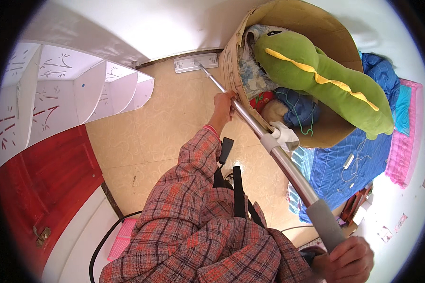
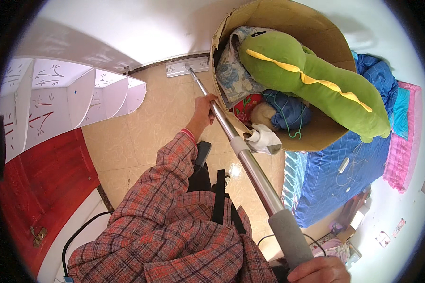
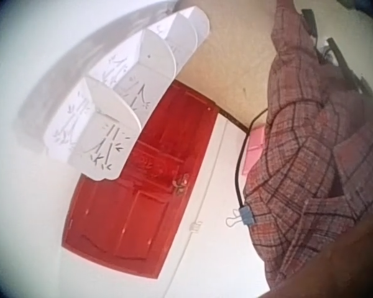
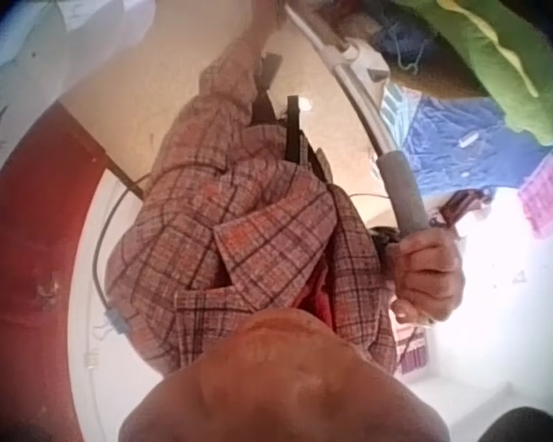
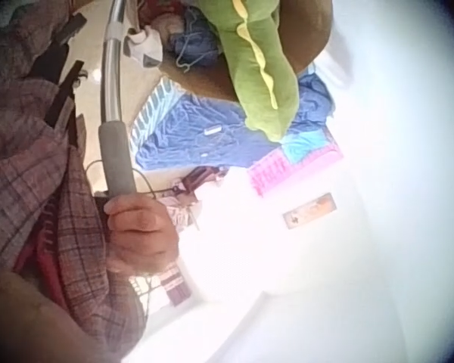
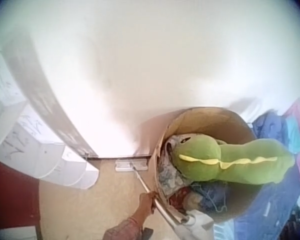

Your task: The recorder is mopping the floor with a flat mop and then washing the mop head in a bucket of water.

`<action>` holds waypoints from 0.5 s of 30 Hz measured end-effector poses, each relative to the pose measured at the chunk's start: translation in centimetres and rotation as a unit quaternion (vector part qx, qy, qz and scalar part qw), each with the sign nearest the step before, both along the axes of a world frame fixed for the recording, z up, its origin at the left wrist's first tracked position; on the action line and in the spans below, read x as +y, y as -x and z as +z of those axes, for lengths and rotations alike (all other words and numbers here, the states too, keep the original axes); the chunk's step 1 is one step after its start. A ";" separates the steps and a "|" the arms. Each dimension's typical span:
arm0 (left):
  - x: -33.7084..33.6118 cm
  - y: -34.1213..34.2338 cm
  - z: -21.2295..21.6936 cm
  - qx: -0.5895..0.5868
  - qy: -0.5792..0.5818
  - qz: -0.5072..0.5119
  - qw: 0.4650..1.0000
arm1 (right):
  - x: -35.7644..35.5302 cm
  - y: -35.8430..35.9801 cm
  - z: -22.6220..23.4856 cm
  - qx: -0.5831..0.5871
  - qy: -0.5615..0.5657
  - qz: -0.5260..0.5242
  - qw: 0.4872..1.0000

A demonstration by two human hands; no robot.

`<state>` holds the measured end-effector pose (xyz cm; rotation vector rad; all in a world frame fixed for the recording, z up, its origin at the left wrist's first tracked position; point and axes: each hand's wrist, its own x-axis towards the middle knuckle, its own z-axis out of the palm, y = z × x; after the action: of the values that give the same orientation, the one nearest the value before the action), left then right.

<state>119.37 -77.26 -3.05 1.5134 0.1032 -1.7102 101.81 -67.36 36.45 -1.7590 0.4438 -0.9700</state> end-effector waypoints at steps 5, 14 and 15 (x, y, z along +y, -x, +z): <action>2.4 1.1 -0.2 -0.030 0.017 -0.010 0.999 | 5.3 -0.6 -2.0 -0.040 0.038 -0.297 0.953; 9.9 3.7 -1.5 -0.049 0.054 -0.101 0.992 | 14.8 3.9 -3.7 -0.047 0.017 -0.340 0.939; 11.0 4.5 -1.6 -0.050 0.056 -0.104 0.992 | 16.4 4.7 -4.0 -0.060 0.015 -0.352 0.934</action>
<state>114.83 -66.25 -4.62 1.5676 -0.2063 -1.7653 97.14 -51.01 32.40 -1.5671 1.0248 -1.5768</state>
